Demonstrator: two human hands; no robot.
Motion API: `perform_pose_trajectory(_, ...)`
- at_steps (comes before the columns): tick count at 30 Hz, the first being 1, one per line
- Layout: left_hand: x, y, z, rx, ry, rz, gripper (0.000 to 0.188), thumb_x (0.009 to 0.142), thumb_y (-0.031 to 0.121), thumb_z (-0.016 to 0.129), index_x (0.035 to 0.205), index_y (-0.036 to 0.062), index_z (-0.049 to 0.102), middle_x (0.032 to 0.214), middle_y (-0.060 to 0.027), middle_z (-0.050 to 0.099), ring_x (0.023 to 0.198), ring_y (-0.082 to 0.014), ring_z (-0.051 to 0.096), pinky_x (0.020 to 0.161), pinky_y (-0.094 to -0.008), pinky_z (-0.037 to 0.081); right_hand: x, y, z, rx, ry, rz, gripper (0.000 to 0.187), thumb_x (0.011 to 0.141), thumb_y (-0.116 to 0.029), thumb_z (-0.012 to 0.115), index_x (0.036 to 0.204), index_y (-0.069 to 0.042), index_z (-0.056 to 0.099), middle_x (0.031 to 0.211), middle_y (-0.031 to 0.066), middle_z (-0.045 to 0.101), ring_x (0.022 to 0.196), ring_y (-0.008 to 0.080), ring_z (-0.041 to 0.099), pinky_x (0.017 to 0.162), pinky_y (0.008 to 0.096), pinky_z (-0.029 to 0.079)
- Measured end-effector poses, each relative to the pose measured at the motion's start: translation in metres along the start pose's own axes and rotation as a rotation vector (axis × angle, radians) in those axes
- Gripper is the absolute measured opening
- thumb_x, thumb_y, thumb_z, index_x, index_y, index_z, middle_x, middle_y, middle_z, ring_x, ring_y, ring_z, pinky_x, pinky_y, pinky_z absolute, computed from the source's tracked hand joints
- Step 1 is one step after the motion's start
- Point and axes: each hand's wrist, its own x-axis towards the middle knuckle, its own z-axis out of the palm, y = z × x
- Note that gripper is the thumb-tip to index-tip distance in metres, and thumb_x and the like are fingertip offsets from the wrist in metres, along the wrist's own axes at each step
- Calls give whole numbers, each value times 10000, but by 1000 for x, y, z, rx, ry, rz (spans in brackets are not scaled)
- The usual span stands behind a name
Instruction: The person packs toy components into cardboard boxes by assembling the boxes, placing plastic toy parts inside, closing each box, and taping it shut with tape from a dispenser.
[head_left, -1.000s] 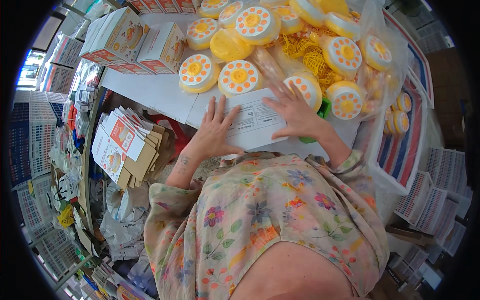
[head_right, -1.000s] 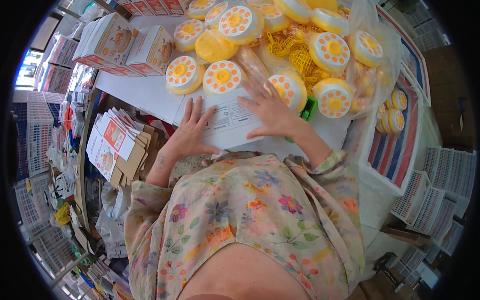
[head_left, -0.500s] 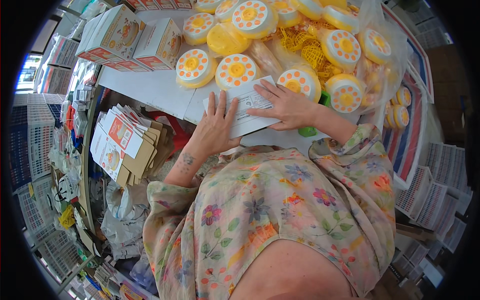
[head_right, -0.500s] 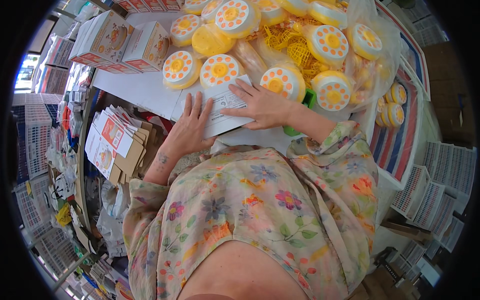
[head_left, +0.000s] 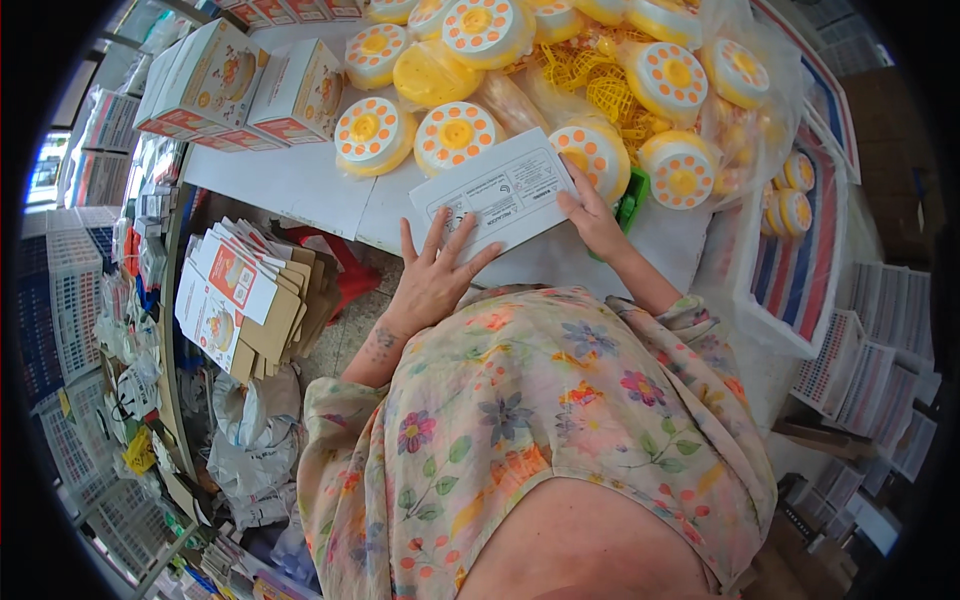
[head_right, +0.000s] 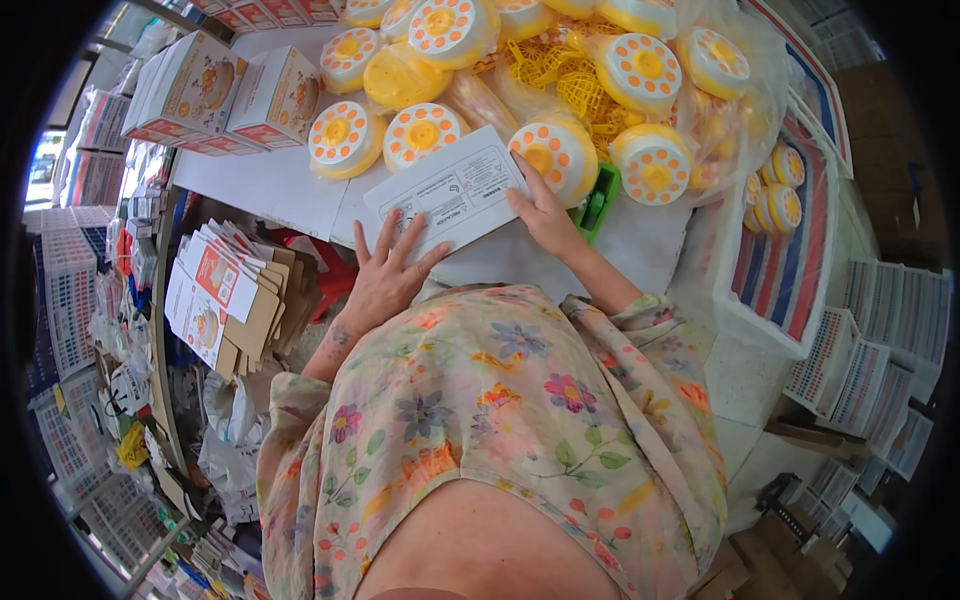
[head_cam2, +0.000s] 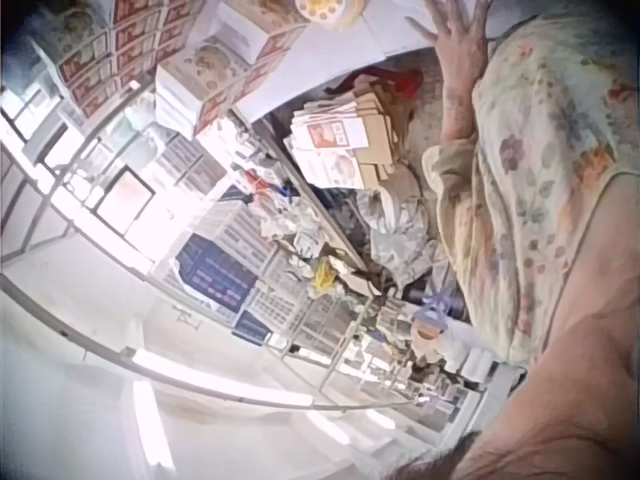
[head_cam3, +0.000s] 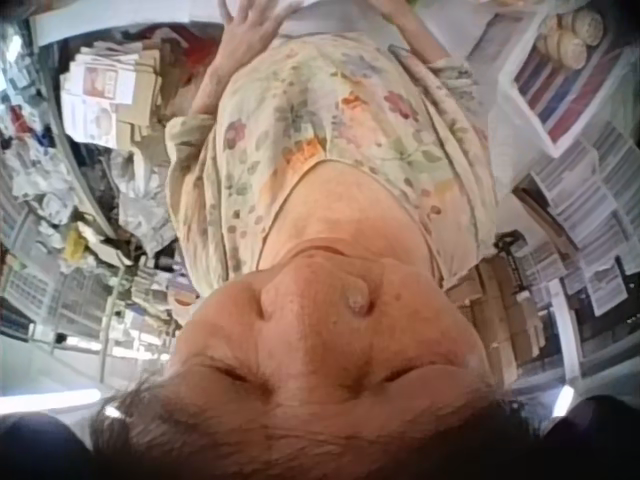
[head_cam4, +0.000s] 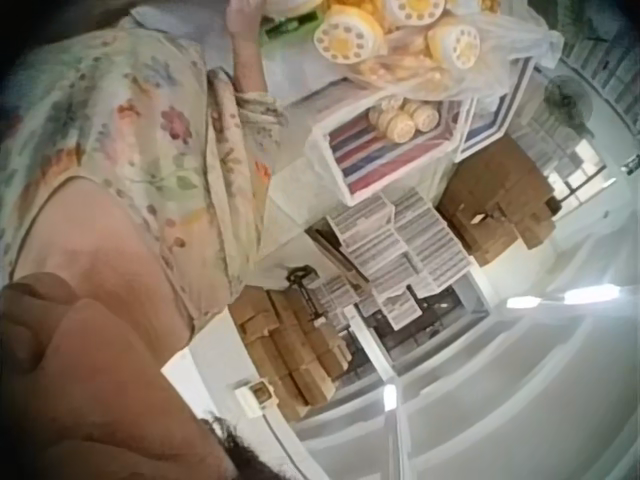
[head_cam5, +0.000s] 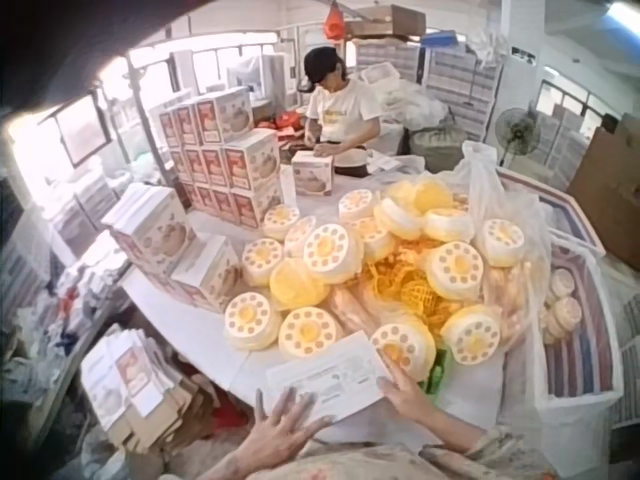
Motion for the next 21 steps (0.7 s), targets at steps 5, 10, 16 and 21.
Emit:
perform_pose_trajectory(5,33,11,-1,-156,-82,21,519,789,183,718,1286,238,583,1274,-92,496,1262,-313,435,1101,-602,279,-28,54,-43,-103,547,36,315,984,-214,569,1192,19,609,1113,79,659,996,156,617,884,268,470)
perform_pose_trajectory(10,50,21,19,-130,98,26,478,797,154,700,1261,224,610,1180,-81,513,1175,-294,471,1090,-588,302,-94,161,-77,-489,778,293,246,897,-200,643,1005,15,695,984,124,693,836,194,644,768,326,501)
perform_pose_trajectory(16,52,24,24,-124,123,41,499,802,165,715,1282,241,602,1218,-70,503,1192,-295,454,1093,-574,308,-108,207,-70,-438,919,441,260,888,-211,682,919,47,696,828,77,672,773,165,627,724,306,481)
perform_pose_trajectory(21,49,24,28,-97,132,5,490,809,180,719,1283,245,610,1216,-69,504,1195,-296,453,1097,-571,302,-121,151,-15,-304,1113,220,264,878,-216,698,879,48,690,791,77,663,720,168,615,677,293,479)
